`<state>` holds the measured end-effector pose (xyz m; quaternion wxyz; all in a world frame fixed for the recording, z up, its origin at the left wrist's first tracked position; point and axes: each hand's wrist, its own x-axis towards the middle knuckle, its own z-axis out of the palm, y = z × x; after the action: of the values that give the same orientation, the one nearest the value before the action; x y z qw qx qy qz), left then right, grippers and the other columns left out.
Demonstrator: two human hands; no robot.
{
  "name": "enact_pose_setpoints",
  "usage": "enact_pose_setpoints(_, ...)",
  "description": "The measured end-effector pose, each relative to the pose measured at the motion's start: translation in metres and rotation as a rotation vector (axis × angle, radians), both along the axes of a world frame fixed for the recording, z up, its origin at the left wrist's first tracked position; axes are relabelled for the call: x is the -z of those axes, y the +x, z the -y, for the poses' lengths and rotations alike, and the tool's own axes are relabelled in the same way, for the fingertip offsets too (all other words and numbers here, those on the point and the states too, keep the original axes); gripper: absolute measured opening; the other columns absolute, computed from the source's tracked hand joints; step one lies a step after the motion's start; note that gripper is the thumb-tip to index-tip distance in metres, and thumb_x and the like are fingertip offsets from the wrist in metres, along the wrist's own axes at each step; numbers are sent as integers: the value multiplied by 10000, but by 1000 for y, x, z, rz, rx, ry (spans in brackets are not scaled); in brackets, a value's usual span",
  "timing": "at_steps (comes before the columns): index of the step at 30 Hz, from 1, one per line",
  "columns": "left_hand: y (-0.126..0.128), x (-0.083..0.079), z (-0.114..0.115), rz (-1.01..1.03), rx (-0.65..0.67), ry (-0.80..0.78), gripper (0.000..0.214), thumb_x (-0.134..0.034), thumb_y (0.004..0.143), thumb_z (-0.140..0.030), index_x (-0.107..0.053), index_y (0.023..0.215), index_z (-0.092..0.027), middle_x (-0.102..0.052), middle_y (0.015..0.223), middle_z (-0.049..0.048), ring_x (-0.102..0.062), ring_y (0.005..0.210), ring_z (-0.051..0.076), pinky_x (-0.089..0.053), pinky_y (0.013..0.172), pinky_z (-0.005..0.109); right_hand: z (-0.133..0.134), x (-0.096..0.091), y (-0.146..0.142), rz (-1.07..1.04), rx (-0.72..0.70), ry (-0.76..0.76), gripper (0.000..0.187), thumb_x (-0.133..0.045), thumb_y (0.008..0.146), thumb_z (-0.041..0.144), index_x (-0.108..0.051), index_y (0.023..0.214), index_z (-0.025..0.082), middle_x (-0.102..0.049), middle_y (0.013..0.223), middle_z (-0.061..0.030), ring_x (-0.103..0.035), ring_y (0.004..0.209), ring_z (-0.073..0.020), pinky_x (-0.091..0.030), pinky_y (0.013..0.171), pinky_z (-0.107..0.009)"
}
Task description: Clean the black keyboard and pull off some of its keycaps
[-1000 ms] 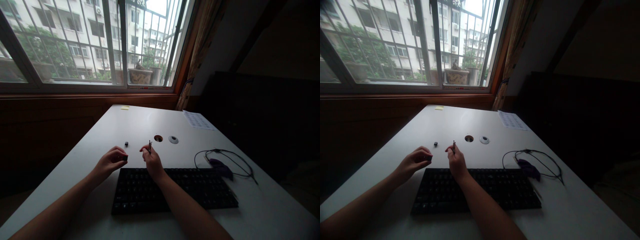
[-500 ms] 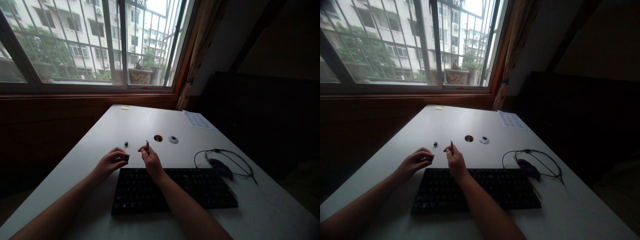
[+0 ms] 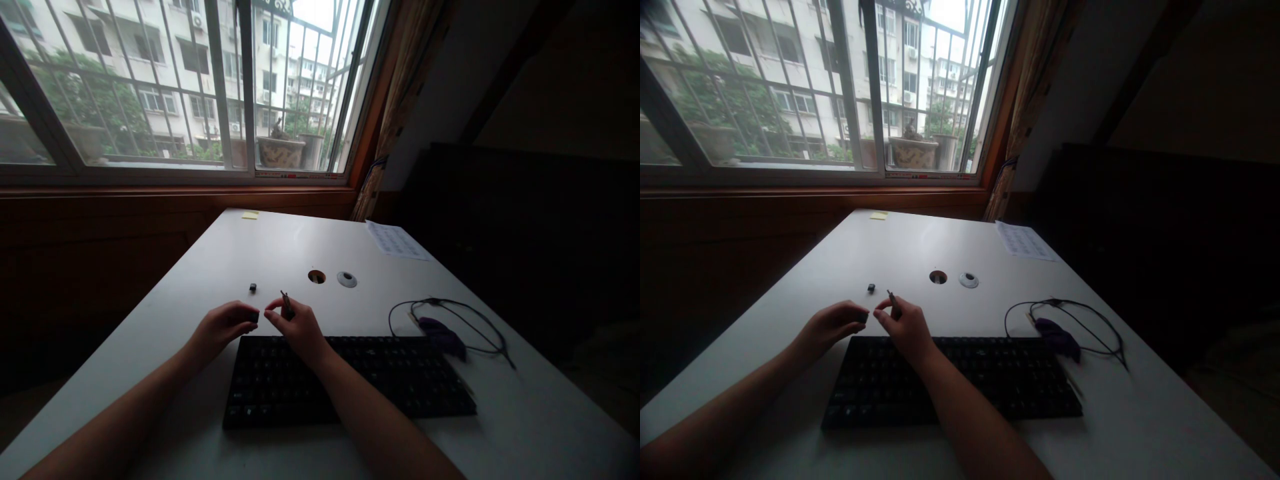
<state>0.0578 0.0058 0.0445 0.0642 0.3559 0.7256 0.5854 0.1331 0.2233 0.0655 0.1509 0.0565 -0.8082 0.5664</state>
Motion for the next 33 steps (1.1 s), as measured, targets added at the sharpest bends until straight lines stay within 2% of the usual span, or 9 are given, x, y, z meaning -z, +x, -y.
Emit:
enact_pose_setpoints(8,-1,5,-2,-4,-9,-4,228,-830,855,-345,-766,1012,-193,-811,949,69,-778,849,224,-643,781,339,2,2,0,-9,-37,8,245,-774,862,430,-807,931,197,-403,577,85,-379,554,-105,-334,586,-267)
enact_pose_setpoints(13,0,8,-3,1,-7,31,217,-822,855,-334,-728,990,-191,-812,926,54,-786,840,218,-651,784,336,3,6,-2,-21,-44,31,233,-791,854,421,-821,930,202,-416,577,83,-381,559,-106,-337,589,-266)
enact_pose_setpoints(27,0,12,-2,-47,-15,-9,177,-799,874,-303,-708,984,-198,-796,894,37,-768,803,197,-627,739,308,2,9,-3,-54,-60,77,210,-808,846,374,-835,1000,234,-480,601,69,-404,563,-115,-367,595,-267)
enact_pose_setpoints(33,-1,16,-1,-2,-4,21,222,-813,877,-327,-689,1006,-196,-792,939,45,-775,855,207,-648,789,333,2,6,-2,-51,-48,82,203,-815,842,355,-829,996,224,-466,596,77,-409,564,-112,-371,605,-265)
